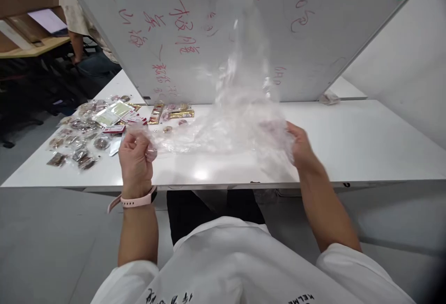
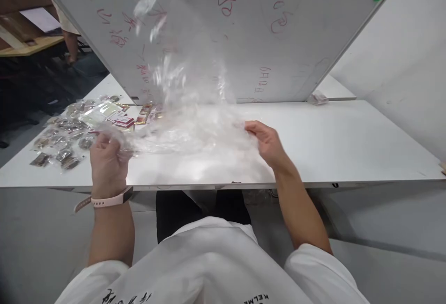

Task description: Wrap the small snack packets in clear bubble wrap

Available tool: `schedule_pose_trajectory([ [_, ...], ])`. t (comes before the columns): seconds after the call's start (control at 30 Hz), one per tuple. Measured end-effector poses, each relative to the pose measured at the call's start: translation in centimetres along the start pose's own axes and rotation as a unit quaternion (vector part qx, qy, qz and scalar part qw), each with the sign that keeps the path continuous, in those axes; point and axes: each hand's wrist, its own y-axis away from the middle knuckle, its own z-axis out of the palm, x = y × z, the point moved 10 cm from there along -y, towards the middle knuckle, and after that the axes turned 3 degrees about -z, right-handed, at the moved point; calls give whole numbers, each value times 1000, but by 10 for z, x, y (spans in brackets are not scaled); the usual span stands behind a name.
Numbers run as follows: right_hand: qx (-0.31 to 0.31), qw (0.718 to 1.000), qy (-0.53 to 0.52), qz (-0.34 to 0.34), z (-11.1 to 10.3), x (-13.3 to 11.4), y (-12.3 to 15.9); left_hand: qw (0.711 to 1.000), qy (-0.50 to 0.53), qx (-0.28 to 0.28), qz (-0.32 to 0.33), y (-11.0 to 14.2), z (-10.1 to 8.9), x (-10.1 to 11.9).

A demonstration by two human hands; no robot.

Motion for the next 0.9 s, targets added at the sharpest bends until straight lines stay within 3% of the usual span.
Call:
schedule_pose_trajectory([
  [0.1,-95,975,198,-22,43,43,-8,992,-103,30,-65,1,-32,-29],
  [0.2,-117,943,311,14,45,88,-2,982,-158,42,-99,6,-57,-48],
  [0.27,-101,941,323,33,24,104,3,981,-166,53,-85,8,-70,-49],
  [0.37,-37,924,373,78,-27,109,10,982,-172,52,-57,14,-81,-47],
  [0.47,108,901,410,86,-69,77,23,983,-169,55,-52,21,-80,-52],
  [0.53,152,918,356,87,-64,54,37,986,-150,49,-55,25,-70,-58],
  [0.63,66,970,164,166,-7,55,55,993,-108,2,-42,27,-43,-60],
  [0.7,38,976,41,213,22,62,62,995,-87,-38,-28,24,-30,-55],
  [0.73,55,974,0,221,24,65,63,995,-79,-53,-19,20,-27,-50],
  [0.8,116,967,-44,222,4,70,59,996,-66,-60,14,9,-31,-33],
  [0.9,194,954,-84,211,-53,66,54,995,-51,-37,80,-13,-50,2],
])
